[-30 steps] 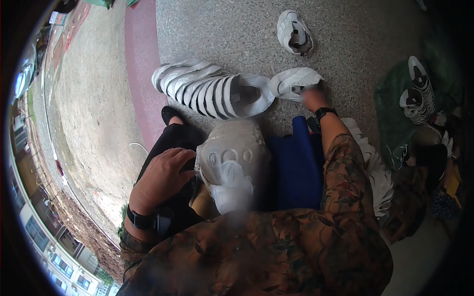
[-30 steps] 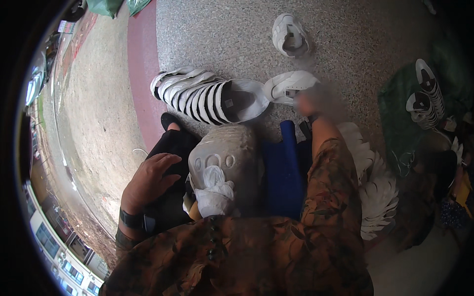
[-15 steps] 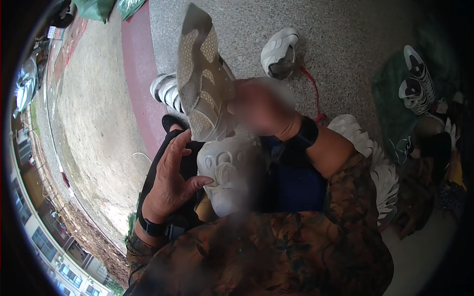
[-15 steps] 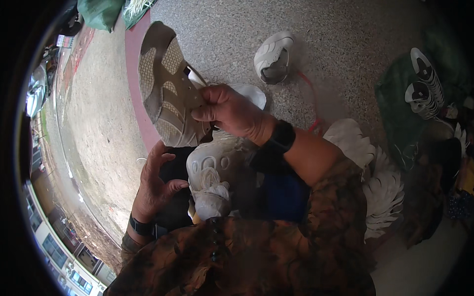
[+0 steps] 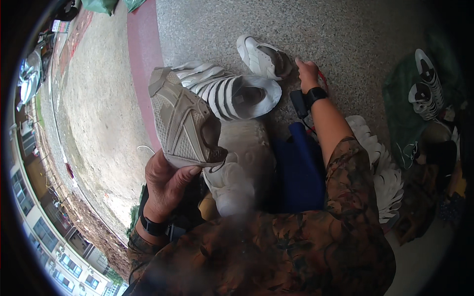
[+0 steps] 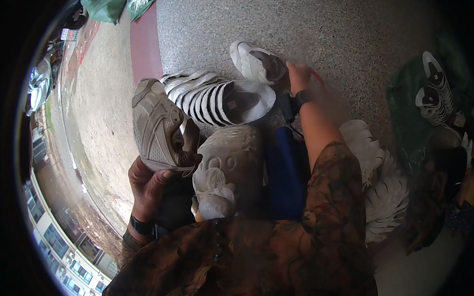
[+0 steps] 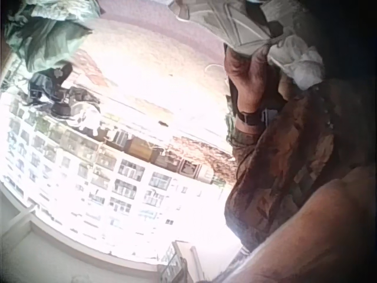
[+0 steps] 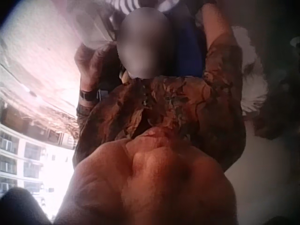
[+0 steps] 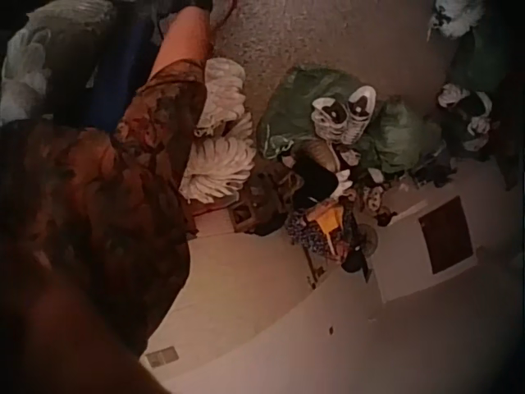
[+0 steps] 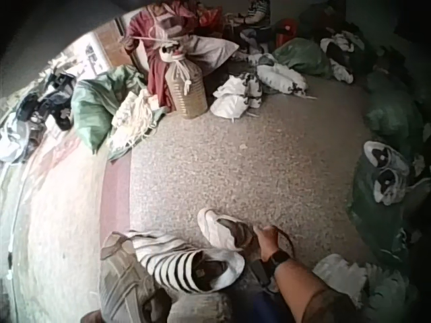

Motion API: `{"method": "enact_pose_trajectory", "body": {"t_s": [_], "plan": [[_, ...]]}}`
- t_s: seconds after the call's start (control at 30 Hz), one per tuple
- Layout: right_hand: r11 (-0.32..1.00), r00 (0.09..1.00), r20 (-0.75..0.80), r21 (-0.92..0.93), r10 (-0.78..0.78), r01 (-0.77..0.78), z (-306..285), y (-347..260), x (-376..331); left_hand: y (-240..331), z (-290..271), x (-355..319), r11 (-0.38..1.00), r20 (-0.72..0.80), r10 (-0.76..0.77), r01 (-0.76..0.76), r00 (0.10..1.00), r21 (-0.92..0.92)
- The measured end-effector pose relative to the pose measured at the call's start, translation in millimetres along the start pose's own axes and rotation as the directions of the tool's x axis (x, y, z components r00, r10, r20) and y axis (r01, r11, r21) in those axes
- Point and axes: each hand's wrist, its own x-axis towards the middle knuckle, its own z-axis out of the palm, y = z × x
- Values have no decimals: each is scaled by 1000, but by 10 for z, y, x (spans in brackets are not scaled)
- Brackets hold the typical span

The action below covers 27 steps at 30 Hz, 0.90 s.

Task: The person sits on the ground and threads white shoelaces through the eyelets of white sneakers. They pull the laces tight, adjust the tongue, and tie knots on multiple shoes, handling them one at a time.

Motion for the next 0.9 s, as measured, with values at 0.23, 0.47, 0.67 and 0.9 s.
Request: {"method": "enact_pose_trajectory", "body": {"t_s": [0.23, 0.47, 0.67, 0.9], "plan": [[970, 955, 223, 95, 196, -222, 353, 278, 54, 5, 9, 50, 997, 70, -27, 22, 997, 72], [854, 937, 347, 480, 25, -201, 67, 108, 28, 0, 6, 120, 997, -85, 10, -16, 996, -70], [674, 862, 289, 735, -416, 78, -335, -1439, -1138, -100, 8, 79, 941, -245, 141, -207, 959, -268], [638, 749, 201, 683, -632, 355, -110, -2012, -1910, -86, -48, 119, 838, -292, 234, -345, 927, -424]]}}
